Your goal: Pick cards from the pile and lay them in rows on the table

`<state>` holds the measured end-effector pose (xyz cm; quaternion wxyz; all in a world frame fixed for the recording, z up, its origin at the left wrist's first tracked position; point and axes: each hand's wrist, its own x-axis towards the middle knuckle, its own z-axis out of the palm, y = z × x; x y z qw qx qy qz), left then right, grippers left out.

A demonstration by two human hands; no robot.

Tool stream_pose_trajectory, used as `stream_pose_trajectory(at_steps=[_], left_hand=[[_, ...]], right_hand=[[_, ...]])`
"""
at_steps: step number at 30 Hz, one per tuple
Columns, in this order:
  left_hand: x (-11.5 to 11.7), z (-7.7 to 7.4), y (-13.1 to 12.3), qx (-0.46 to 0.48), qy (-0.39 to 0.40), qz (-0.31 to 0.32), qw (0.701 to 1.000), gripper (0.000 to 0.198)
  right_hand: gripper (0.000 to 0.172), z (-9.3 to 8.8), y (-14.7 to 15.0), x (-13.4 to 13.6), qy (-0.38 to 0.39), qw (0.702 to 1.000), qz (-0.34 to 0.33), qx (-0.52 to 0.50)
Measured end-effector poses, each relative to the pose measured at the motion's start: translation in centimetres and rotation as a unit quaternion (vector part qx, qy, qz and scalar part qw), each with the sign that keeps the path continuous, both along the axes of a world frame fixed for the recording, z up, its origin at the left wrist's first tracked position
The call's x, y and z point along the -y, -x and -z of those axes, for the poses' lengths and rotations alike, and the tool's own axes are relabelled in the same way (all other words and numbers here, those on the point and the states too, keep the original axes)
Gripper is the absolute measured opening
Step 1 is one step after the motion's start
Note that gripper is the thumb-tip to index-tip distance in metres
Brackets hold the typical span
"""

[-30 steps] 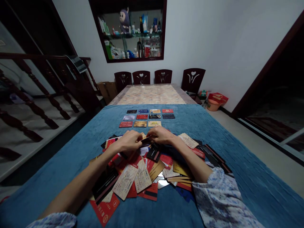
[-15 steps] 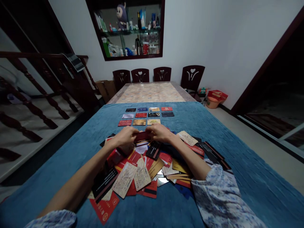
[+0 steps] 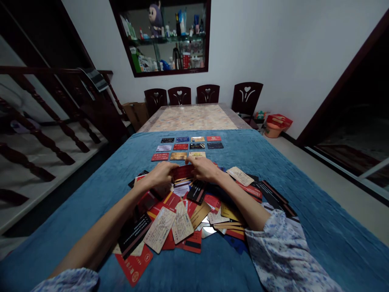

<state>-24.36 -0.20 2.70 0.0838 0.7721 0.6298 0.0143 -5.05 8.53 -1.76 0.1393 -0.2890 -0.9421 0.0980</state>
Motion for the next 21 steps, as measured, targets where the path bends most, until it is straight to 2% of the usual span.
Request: stream_pose_trajectory(at_steps=[8,14,21], left_hand=[[-0.3,1.2,-0.1,0.018,-0.032,-0.022,0.999,0.051],[-0.7,1.5,0.3,0.012,-0.056,-0.048,0.997,0.036],[-1.0,1.9,0.8,0.015,-0.074,-0.059,0.995,0.035]], right_hand=[[0.041,-0.2,0.1,0.2,-0.021,0.999,0.03,0.038],[0.043,0.0,0.2,0.1,-0.031,0.999,0.026,0.023],[0.05,1.0,0.5,0.0,-0.06,0.997,0.038,-0.009]])
